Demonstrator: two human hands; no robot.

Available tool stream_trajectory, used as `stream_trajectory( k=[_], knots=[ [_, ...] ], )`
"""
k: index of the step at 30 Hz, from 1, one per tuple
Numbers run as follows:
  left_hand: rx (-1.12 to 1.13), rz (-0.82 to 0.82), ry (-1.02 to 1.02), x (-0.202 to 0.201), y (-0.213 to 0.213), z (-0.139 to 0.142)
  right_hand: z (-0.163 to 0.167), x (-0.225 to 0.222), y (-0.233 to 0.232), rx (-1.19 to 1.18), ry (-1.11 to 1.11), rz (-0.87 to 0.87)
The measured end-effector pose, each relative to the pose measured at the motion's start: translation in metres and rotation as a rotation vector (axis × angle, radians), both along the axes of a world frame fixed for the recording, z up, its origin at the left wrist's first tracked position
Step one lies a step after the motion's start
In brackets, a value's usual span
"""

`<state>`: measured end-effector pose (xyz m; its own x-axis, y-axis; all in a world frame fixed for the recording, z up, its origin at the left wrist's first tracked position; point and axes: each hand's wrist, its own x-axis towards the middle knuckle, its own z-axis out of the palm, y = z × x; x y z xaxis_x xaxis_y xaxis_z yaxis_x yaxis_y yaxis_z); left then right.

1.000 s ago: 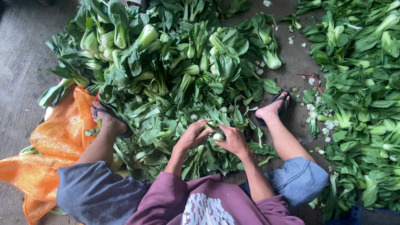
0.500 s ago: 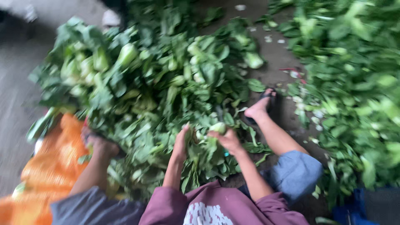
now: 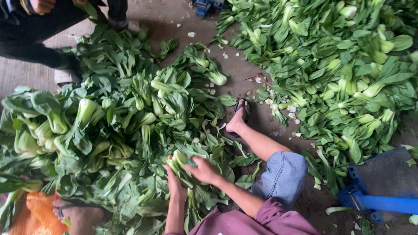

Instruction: The person sits on the floor and uses a small knife to trim the base of bok choy stalks, discarding the cut ends to the side. The trimmed vegetables remain in a pile in front of the person.

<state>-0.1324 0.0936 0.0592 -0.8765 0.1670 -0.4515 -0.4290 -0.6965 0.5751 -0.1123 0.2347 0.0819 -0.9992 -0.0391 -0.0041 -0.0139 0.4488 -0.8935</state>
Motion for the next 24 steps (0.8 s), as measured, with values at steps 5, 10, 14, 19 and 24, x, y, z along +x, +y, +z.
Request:
stream_trajectory(
  k=[5,10,14,19,24],
  knots=[
    [-0.062,-0.069,0.027,-0.002,-0.007,-0.006,-0.013,0.001,-0.012,-0.25,-0.248,-0.017],
    [0.114,0.07,-0.044,-0.037,-0.03,-0.042,-0.031,-0.009,0.008,-0.625,-0.495,-0.003],
    [0.209,0.146,0.103,-0.051,-0.071,-0.053,-0.045,0.015,0.012,-0.701,-0.785,-0.103],
    [-0.508,-0.328,-0.069,-0.051,-0.081,-0.058,-0.069,0.038,0.014,-0.728,-0.938,-0.271],
    [-1.338,-0.765,0.17,-0.04,-0.079,-0.078,-0.004,-0.07,0.121,-1.071,-0.262,-0.283]
  ],
)
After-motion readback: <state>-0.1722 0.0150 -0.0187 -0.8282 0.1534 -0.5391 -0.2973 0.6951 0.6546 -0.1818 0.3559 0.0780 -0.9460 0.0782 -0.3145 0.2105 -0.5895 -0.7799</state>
